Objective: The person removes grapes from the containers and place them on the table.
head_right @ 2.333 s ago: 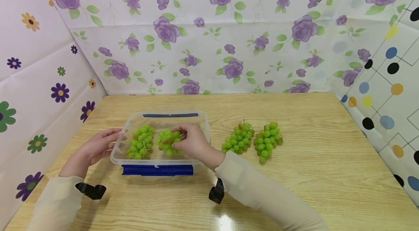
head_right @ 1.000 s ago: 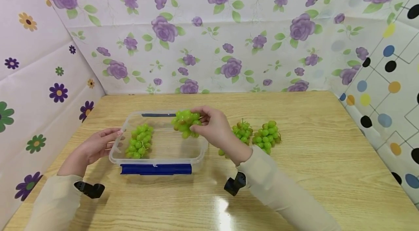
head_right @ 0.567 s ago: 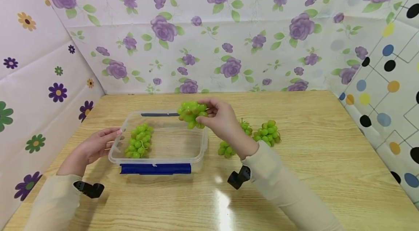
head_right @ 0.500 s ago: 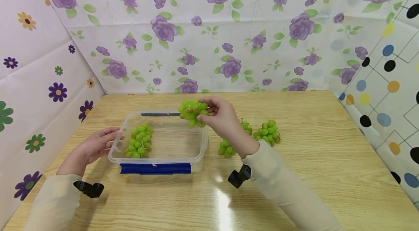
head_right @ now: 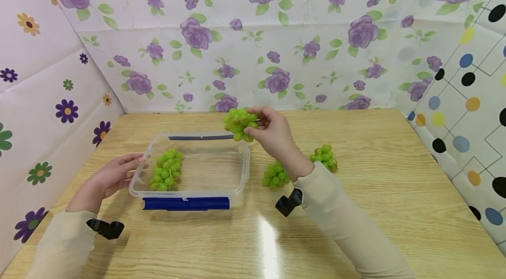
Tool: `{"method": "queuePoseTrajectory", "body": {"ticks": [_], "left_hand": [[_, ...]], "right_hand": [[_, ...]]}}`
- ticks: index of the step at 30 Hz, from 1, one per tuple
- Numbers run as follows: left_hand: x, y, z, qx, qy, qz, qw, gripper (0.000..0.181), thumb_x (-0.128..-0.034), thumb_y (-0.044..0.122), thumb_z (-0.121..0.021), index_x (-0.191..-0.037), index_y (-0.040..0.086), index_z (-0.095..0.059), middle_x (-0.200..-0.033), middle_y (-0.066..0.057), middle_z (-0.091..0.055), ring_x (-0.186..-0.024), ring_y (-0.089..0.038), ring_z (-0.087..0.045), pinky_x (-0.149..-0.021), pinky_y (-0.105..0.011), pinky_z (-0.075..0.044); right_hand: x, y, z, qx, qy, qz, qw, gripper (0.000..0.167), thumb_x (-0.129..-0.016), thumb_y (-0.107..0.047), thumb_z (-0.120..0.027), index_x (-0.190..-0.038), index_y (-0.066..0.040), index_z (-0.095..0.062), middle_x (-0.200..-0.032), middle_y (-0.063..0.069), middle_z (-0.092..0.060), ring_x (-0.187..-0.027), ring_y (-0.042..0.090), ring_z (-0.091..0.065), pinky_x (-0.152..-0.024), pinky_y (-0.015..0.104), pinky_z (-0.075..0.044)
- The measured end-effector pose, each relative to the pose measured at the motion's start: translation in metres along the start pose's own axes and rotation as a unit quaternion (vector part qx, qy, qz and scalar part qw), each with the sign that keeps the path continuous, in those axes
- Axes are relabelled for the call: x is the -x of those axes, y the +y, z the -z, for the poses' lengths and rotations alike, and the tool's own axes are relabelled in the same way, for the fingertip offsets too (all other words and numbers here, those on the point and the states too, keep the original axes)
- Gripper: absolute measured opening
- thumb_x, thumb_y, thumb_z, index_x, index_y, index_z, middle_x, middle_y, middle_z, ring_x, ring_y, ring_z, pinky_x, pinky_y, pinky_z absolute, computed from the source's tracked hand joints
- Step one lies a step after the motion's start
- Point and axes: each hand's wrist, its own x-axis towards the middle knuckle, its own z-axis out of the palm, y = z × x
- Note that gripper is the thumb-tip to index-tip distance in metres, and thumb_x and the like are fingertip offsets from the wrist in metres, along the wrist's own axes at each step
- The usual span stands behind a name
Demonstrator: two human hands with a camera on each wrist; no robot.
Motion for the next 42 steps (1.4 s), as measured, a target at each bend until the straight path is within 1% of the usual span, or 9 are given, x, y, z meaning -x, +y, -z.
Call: {"method": "queuePoseTrajectory", "body": {"ticks": [6,11,16,21,23,28,34,37,42], "left_hand": [[0.0,0.0,0.0,0.001,-0.003,0.0,1.0,0.076,-0.0962,0.049,-0.048,-0.149,0.001,-0.023,-0.142,-0.021,-0.039,-0.094,0.0,-0.057,-0.082,-0.024,-0.052],[0.001,0.0,0.0,0.005,-0.002,0.0,1.0,0.074,-0.0966,0.048,-0.049,-0.149,0.001,-0.024,-0.137,-0.017,-0.044,-0.093,0.001,-0.058,-0.081,-0.024,-0.052],[0.002,0.0,0.001,0.007,0.001,-0.001,1.0,0.073,-0.0967,0.047,-0.049,-0.148,0.001,-0.024,-0.136,-0.015,-0.046,-0.092,0.0,-0.058,-0.08,-0.025,-0.052],[0.003,0.0,0.001,0.008,0.003,0.0,1.0,0.073,-0.0967,0.047,-0.049,-0.148,0.001,-0.025,-0.129,-0.008,-0.05,-0.092,0.0,-0.058,-0.08,-0.024,-0.052],[0.003,0.0,0.001,0.01,0.001,0.0,0.9999,0.073,-0.0968,0.046,-0.049,-0.148,0.0,-0.024,-0.129,-0.01,-0.05,-0.092,0.0,-0.058,-0.08,-0.024,-0.052],[0.004,0.001,0.0,0.014,0.0,-0.001,0.9999,0.073,-0.0973,0.045,-0.049,-0.148,0.0,-0.023,-0.139,-0.02,-0.042,-0.092,-0.001,-0.059,-0.078,-0.024,-0.052],[0.003,0.001,0.0,0.012,0.0,0.0,0.9999,0.074,-0.0969,0.047,-0.049,-0.148,0.0,-0.023,-0.143,-0.023,-0.037,-0.093,0.0,-0.058,-0.078,-0.024,-0.052],[0.003,0.001,0.0,0.013,0.0,0.001,0.9999,0.074,-0.0966,0.047,-0.049,-0.148,0.0,-0.024,-0.145,-0.024,-0.035,-0.094,0.0,-0.058,-0.079,-0.024,-0.052],[0.002,0.0,0.0,0.013,0.003,0.005,0.9999,0.074,-0.0964,0.048,-0.049,-0.148,0.001,-0.024,-0.146,-0.025,-0.034,-0.094,0.0,-0.058,-0.078,-0.024,-0.052]], "right_hand": [[-0.006,0.009,0.001,0.003,0.009,-0.002,0.9999,0.042,-0.086,-0.001,-0.067,-0.127,-0.005,-0.057,-0.119,0.01,-0.058,-0.095,0.019,-0.055,-0.077,0.018,-0.049],[-0.012,0.015,0.002,-0.002,0.018,-0.002,0.9998,0.042,-0.086,0.0,-0.067,-0.127,-0.005,-0.057,-0.119,0.011,-0.059,-0.095,0.019,-0.056,-0.075,0.017,-0.05],[-0.016,0.021,0.003,0.003,0.02,-0.001,0.9998,0.042,-0.087,0.0,-0.066,-0.127,-0.005,-0.057,-0.117,0.011,-0.059,-0.093,0.019,-0.056,-0.073,0.016,-0.05],[-0.02,0.026,0.003,0.006,0.029,-0.008,0.9995,0.041,-0.087,-0.001,-0.066,-0.127,-0.006,-0.057,-0.116,0.011,-0.059,-0.092,0.019,-0.055,-0.072,0.017,-0.049],[-0.022,0.029,0.003,0.008,0.034,-0.012,0.9993,0.041,-0.087,-0.001,-0.066,-0.127,-0.006,-0.057,-0.116,0.011,-0.058,-0.092,0.018,-0.054,-0.072,0.017,-0.048],[-0.025,0.036,0.004,0.018,0.041,-0.013,0.9989,0.04,-0.086,-0.001,-0.066,-0.126,-0.005,-0.058,-0.116,0.012,-0.058,-0.09,0.018,-0.053,-0.071,0.017,-0.047],[-0.03,0.044,0.005,0.027,0.049,-0.015,0.9983,0.04,-0.087,0.0,-0.065,-0.126,-0.003,-0.057,-0.118,0.014,-0.058,-0.09,0.019,-0.053,-0.07,0.016,-0.046],[-0.031,0.048,0.005,0.037,0.052,-0.014,0.9979,0.04,-0.088,0.0,-0.064,-0.127,-0.003,-0.057,-0.118,0.014,-0.058,-0.09,0.019,-0.052,-0.071,0.019,-0.046],[-0.033,0.054,0.005,0.047,0.053,-0.017,0.9973,0.04,-0.088,-0.002,-0.064,-0.128,-0.004,-0.056,-0.117,0.014,-0.058,-0.093,0.021,-0.053,-0.077,0.026,-0.048]]}}
